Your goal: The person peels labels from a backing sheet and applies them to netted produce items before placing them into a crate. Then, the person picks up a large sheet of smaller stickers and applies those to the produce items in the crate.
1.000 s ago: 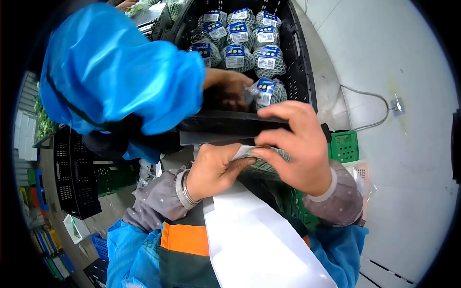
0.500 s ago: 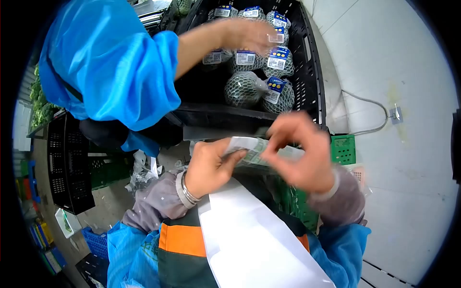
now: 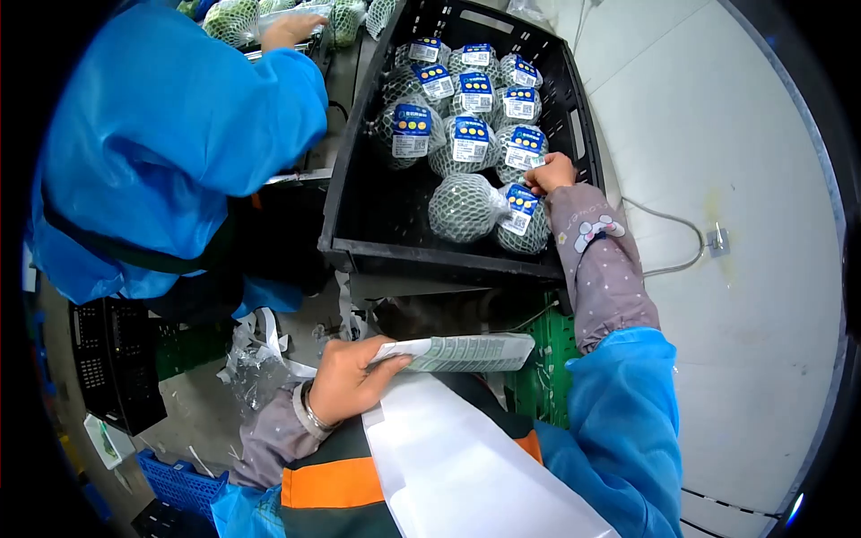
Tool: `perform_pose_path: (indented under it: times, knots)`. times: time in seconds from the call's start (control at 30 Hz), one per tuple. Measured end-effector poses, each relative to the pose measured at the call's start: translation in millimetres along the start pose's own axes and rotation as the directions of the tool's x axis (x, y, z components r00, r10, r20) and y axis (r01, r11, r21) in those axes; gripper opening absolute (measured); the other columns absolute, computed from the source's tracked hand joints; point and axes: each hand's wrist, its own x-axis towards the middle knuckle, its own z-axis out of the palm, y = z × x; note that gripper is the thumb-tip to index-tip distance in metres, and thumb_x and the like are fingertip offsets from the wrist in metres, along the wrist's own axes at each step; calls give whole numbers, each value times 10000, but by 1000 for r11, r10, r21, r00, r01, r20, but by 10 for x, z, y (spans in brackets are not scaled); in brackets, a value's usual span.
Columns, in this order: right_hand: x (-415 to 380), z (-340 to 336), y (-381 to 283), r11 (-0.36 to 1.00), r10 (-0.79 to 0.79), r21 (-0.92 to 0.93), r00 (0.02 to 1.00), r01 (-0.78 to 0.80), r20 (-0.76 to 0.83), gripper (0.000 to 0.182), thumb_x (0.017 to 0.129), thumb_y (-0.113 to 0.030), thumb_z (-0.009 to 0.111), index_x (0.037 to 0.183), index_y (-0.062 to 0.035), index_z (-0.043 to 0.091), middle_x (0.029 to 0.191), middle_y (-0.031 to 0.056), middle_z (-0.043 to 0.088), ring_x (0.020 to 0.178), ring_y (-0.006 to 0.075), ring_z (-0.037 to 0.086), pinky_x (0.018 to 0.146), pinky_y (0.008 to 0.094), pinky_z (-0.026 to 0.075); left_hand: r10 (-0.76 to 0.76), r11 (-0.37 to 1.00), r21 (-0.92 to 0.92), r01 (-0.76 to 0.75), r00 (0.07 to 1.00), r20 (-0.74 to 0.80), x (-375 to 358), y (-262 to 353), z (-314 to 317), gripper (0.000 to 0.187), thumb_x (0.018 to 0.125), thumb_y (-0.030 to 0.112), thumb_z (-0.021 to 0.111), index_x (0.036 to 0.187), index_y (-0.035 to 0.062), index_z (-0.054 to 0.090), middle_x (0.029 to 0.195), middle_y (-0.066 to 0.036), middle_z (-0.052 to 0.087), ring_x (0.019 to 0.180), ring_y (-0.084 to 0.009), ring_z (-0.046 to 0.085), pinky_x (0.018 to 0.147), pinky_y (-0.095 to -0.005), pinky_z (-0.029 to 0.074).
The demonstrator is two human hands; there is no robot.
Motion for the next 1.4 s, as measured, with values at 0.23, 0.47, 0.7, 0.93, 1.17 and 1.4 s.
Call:
perform_pose_path:
  times: [0.23, 0.47, 0.7, 0.93, 1.17, 1.4]
  knots:
    - [242, 146, 367, 858, -300, -448, 953, 253, -36, 508, 530, -112, 787, 943, -44, 498, 818, 135, 638, 743, 237, 644, 630, 344, 505, -68, 998, -14, 69, 996, 50, -56, -125, -256, 126, 793, 62, 631, 886, -20, 651, 659, -132, 634, 532, -163, 614, 480, -250, 439]
    - [15, 68, 194, 845, -262, -490, 964, 213, -34, 496, 488, -218, 828, 864, -69, 541, 874, 140, 635, 828, 289, 616, 744, 363, 477, -61, 998, 31, 59, 996, 65, 62, -50, -420, 103, 786, 52, 636, 857, -19, 657, 650, -137, 632, 527, -172, 618, 480, -249, 448]
    - [94, -158, 46, 994, -37, -97, 994, 47, 103, 274, 703, -71, 691, 913, -48, 515, 671, 50, 605, 498, 119, 587, 391, 264, 432, -50, 996, 74, 50, 999, -6, 159, 32, -428, 111, 773, 43, 645, 862, -23, 657, 653, -138, 634, 520, -176, 613, 482, -244, 449]
    - [434, -362, -173, 912, -171, 390, 982, 126, 82, 122, 796, -125, 660, 838, -13, 637, 666, 33, 608, 505, 78, 538, 439, 199, 431, 100, 989, 105, -106, 993, 56, 565, 452, -468, 108, 757, 32, 659, 847, -27, 663, 703, -134, 659, 578, -190, 645, 516, -236, 484]
    - [818, -17, -353, 951, 35, 308, 999, -32, -5, 139, 742, -149, 676, 745, -11, 654, 612, 34, 598, 455, 86, 503, 411, 221, 401, 138, 986, 79, -148, 983, 119, 789, 445, -336, 146, 744, 43, 670, 878, -16, 664, 694, -144, 653, 533, -210, 632, 482, -249, 480]
    - [1075, 257, -273, 903, -222, -416, 946, 107, -237, 299, 609, -247, 725, 780, -5, 682, 834, 204, 650, 801, 331, 639, 705, 375, 512, 52, 995, 77, -60, 993, 107, 824, 399, -353, 136, 766, 65, 662, 872, -20, 659, 713, -153, 658, 564, -196, 647, 501, -242, 489]
